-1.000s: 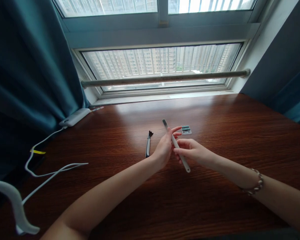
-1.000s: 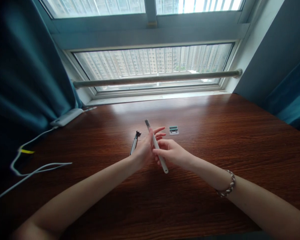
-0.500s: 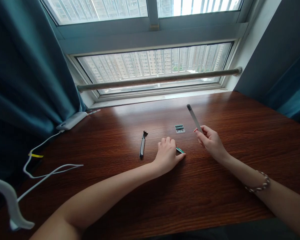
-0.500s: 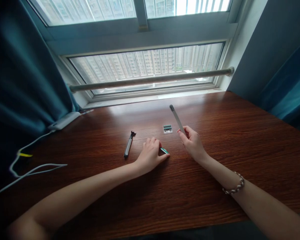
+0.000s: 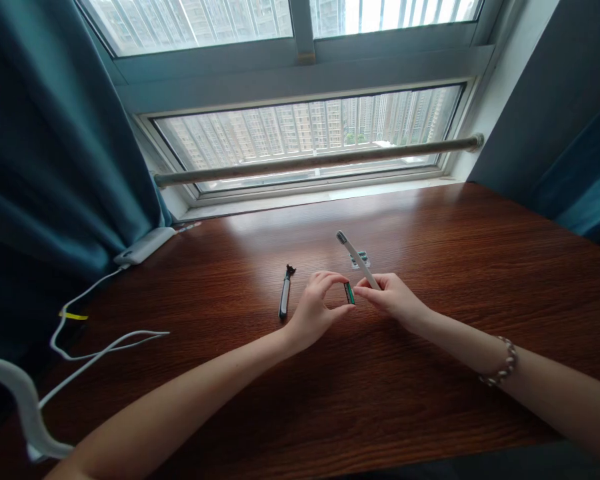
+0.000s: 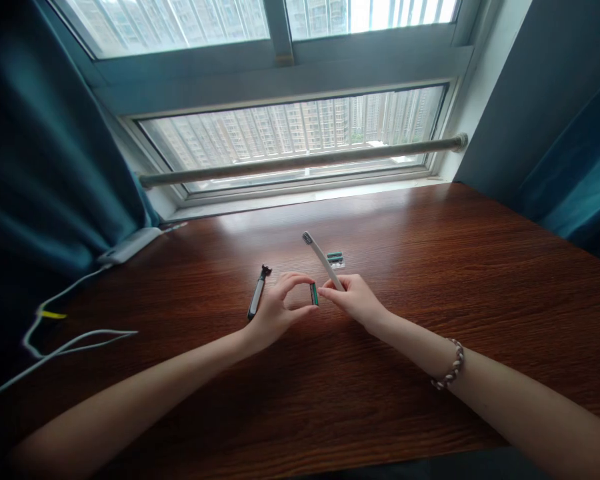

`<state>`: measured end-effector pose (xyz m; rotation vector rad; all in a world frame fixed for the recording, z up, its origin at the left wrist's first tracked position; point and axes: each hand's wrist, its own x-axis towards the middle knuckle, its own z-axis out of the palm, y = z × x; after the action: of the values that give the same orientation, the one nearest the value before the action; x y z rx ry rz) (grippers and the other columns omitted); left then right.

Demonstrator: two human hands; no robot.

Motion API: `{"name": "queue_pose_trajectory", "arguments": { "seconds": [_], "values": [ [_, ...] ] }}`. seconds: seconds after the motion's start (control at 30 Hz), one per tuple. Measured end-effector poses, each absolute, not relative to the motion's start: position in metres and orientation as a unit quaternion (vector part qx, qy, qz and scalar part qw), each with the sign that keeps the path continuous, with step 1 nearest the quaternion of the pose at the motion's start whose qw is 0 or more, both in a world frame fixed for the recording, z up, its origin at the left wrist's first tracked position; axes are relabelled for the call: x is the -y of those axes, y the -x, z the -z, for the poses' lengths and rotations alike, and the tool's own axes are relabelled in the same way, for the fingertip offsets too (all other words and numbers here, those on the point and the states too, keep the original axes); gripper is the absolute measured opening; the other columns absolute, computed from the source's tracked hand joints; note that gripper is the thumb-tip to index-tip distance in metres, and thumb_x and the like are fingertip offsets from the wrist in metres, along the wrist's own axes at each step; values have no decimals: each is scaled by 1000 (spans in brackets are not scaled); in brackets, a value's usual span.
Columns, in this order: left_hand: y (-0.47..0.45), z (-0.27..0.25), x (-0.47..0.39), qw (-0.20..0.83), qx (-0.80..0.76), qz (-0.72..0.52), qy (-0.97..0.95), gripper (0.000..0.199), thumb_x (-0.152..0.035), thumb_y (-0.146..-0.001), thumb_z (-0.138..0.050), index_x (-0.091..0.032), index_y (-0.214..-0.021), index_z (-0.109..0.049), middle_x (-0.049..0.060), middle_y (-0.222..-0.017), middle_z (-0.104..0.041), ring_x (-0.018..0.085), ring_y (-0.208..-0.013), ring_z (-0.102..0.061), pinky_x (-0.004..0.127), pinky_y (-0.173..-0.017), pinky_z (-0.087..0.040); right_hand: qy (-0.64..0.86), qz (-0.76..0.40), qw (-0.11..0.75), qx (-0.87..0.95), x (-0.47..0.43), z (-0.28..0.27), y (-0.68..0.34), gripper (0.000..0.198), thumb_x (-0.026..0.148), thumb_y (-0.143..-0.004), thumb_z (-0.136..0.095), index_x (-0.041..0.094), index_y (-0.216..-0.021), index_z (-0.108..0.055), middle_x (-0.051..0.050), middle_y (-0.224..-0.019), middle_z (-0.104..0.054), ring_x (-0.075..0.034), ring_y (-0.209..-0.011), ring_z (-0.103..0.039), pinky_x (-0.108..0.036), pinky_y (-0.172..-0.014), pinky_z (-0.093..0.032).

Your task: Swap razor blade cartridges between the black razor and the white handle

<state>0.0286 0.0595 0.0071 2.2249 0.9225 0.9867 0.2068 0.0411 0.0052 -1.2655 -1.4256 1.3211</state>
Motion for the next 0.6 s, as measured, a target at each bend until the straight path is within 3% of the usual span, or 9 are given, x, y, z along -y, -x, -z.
{"name": "queue_pose_trajectory", "arguments": {
  "seconds": [0.2, 0.43, 0.6],
  "values": [
    [-11, -4, -65, 296, -355, -394, -794, 36, -24, -68, -67, -20, -102, -57, 7, -102, -59, 20, -99, -50, 36, -88, -37, 452, -613, 414, 499, -52, -6, -185, 28, 40, -68, -64, 13, -69, -55, 9, -42, -31, -3, -37, -22, -19, -35, -13],
    [-2, 12, -69, 521, -340, -439, -648, 38, -26, -67, -68, -19, -102, -55, 7, -105, -59, 21, -99, -54, 33, -83, -42, 377, -697, 426, 437, -60, 6, -166, 26, 37, -70, -64, 15, -71, -51, 11, -41, -29, -2, -36, -18, -19, -36, -10],
    [1, 15, -68, 613, -319, -453, -563, 38, -19, -62, -71, -17, -97, -56, 6, -102, -60, 20, -100, -54, 33, -84, -43, 395, -675, 420, 461, -56, 11, -165, 29, 44, -74, -58, 16, -78, -52, 10, -45, -26, -3, -37, -16, -19, -37, -11]
  ]
}}
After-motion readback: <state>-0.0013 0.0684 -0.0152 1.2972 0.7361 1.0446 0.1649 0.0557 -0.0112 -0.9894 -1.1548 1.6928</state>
